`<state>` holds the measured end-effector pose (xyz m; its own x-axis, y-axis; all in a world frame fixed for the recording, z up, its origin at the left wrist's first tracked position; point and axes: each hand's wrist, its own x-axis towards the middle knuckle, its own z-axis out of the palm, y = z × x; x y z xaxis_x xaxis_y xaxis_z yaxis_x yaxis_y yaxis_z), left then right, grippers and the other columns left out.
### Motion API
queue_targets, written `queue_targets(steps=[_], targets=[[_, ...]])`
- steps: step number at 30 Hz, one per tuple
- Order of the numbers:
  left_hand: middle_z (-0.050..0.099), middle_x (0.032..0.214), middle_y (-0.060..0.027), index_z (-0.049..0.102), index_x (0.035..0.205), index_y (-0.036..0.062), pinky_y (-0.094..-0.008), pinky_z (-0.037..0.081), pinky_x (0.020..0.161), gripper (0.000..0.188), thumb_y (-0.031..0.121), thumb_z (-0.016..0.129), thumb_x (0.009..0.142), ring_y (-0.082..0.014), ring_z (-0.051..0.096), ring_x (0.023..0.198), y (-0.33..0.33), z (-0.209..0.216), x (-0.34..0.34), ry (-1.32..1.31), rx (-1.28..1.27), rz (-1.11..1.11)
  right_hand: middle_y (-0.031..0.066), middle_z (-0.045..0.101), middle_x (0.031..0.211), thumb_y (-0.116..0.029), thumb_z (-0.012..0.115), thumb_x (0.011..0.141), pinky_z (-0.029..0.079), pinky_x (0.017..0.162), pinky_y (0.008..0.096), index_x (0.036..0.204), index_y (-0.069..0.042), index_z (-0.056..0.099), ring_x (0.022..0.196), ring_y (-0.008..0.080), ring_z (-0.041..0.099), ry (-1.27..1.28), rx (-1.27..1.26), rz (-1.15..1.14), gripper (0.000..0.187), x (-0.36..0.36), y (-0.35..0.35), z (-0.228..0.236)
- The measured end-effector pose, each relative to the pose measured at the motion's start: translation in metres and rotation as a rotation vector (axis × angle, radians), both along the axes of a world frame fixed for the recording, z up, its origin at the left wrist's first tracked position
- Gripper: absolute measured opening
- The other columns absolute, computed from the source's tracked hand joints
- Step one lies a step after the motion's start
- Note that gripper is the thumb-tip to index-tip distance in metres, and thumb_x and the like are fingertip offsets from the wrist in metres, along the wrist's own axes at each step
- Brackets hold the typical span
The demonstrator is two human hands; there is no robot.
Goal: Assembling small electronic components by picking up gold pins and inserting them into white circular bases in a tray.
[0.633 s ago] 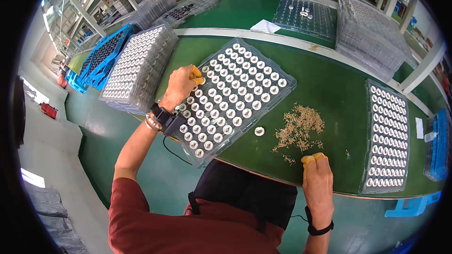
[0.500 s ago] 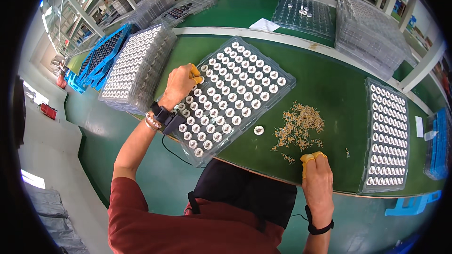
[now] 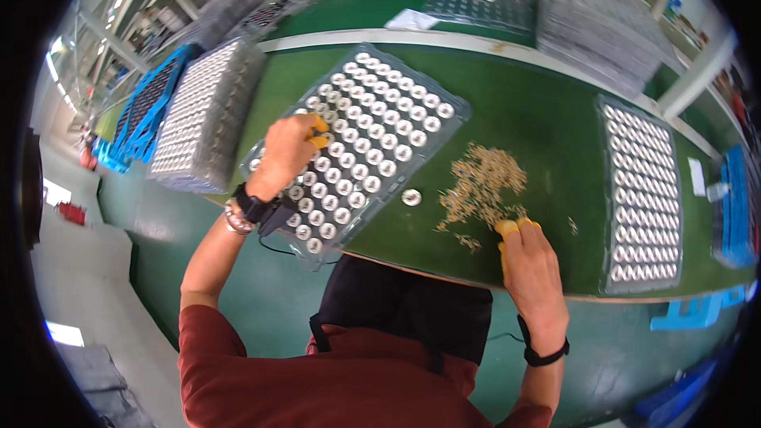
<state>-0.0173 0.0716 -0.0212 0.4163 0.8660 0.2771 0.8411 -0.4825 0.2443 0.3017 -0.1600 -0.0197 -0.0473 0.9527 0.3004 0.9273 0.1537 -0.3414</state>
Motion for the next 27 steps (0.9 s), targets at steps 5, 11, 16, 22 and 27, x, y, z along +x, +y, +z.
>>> queue_targets(steps=[5, 11, 16, 22, 27], targets=[[0.070, 0.076, -0.0132, 0.065, 0.084, 0.0001, -0.0315, 0.052, 0.062, 0.017, 0.004, 0.077, 0.072, -0.0217, 0.068, 0.067, 0.006, 0.003, -0.007, -0.156, -0.081, 0.009, 0.0151, 0.053, 0.089, -0.003, 0.066, 0.079, 0.050, 0.069, 0.0426, 0.098, 0.000, 0.060, 0.083, 0.0349, 0.058, 0.061, 0.056, -0.117, 0.020, 0.000, -0.001, -0.013], [0.067, 0.081, -0.0095, 0.060, 0.092, -0.0056, -0.0257, 0.052, 0.059, 0.013, -0.005, 0.069, 0.081, -0.0143, 0.065, 0.070, -0.017, 0.022, -0.008, -0.477, -0.219, 0.025, 0.0113, 0.053, 0.085, -0.001, 0.069, 0.075, 0.050, 0.065, 0.0399, 0.090, -0.002, 0.062, 0.079, 0.0300, 0.058, 0.047, 0.125, -0.177, 0.017, -0.003, -0.004, -0.019], [0.067, 0.089, -0.0065, 0.063, 0.097, -0.0011, -0.0220, 0.053, 0.054, 0.015, -0.007, 0.066, 0.083, -0.0128, 0.066, 0.075, -0.098, 0.031, 0.025, -0.891, -0.602, -0.027, 0.0128, 0.056, 0.085, 0.004, 0.068, 0.076, 0.049, 0.062, 0.0370, 0.090, -0.001, 0.061, 0.073, 0.0298, 0.060, 0.386, 0.048, -0.192, 0.017, -0.007, -0.012, -0.020], [0.066, 0.095, -0.0081, 0.063, 0.105, -0.0026, -0.0237, 0.056, 0.056, 0.019, -0.005, 0.066, 0.086, -0.0135, 0.067, 0.082, -0.173, -0.007, 0.071, -1.115, -1.003, -0.196, 0.0073, 0.063, 0.088, 0.006, 0.068, 0.078, 0.051, 0.064, 0.0280, 0.092, 0.000, 0.060, 0.072, 0.0154, 0.062, 0.901, 0.023, -0.108, 0.018, -0.046, -0.022, -0.027], [0.065, 0.099, -0.0087, 0.061, 0.107, -0.0036, -0.0251, 0.056, 0.059, 0.020, -0.006, 0.064, 0.088, -0.0148, 0.065, 0.082, -0.194, -0.018, 0.089, -1.279, -1.195, -0.228, 0.0069, 0.062, 0.093, 0.011, 0.064, 0.083, 0.051, 0.072, 0.0255, 0.098, 0.001, 0.061, 0.082, 0.0138, 0.062, 1.134, 0.069, -0.065, 0.018, -0.070, -0.031, -0.025]])
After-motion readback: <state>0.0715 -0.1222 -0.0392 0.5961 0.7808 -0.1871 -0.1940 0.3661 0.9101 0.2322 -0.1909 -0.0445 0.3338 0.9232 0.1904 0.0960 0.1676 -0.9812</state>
